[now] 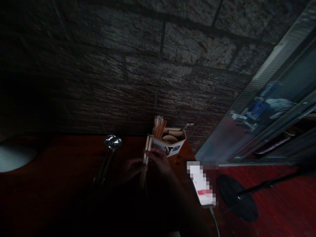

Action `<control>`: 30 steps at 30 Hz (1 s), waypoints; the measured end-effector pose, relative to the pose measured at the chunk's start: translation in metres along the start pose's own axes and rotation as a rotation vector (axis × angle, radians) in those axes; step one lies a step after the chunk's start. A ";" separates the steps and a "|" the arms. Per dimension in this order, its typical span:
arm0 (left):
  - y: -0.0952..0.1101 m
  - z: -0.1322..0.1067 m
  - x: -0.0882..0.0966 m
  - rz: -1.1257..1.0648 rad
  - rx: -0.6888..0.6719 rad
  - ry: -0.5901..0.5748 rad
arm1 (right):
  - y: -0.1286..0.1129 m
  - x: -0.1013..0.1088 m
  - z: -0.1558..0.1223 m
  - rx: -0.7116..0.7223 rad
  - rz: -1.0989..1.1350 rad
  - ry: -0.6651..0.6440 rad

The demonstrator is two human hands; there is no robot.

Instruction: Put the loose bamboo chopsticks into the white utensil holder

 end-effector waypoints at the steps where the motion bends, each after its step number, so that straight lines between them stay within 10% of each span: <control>1: 0.000 0.000 -0.001 -0.006 0.001 -0.009 | 0.000 0.001 0.000 -0.002 -0.006 0.005; 30: 0.009 -0.004 0.000 -0.102 -0.030 -0.007 | -0.020 -0.008 -0.007 0.084 -0.085 -0.038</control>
Point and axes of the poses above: each hand's wrist, its own z-axis towards the middle knuckle, its own x-axis out of the back of the hand, y = z × x, the point moved 9 cm from there along z, towards the middle knuckle, and after that the axes turned 1 degree about -y, right-handed, at the moved point
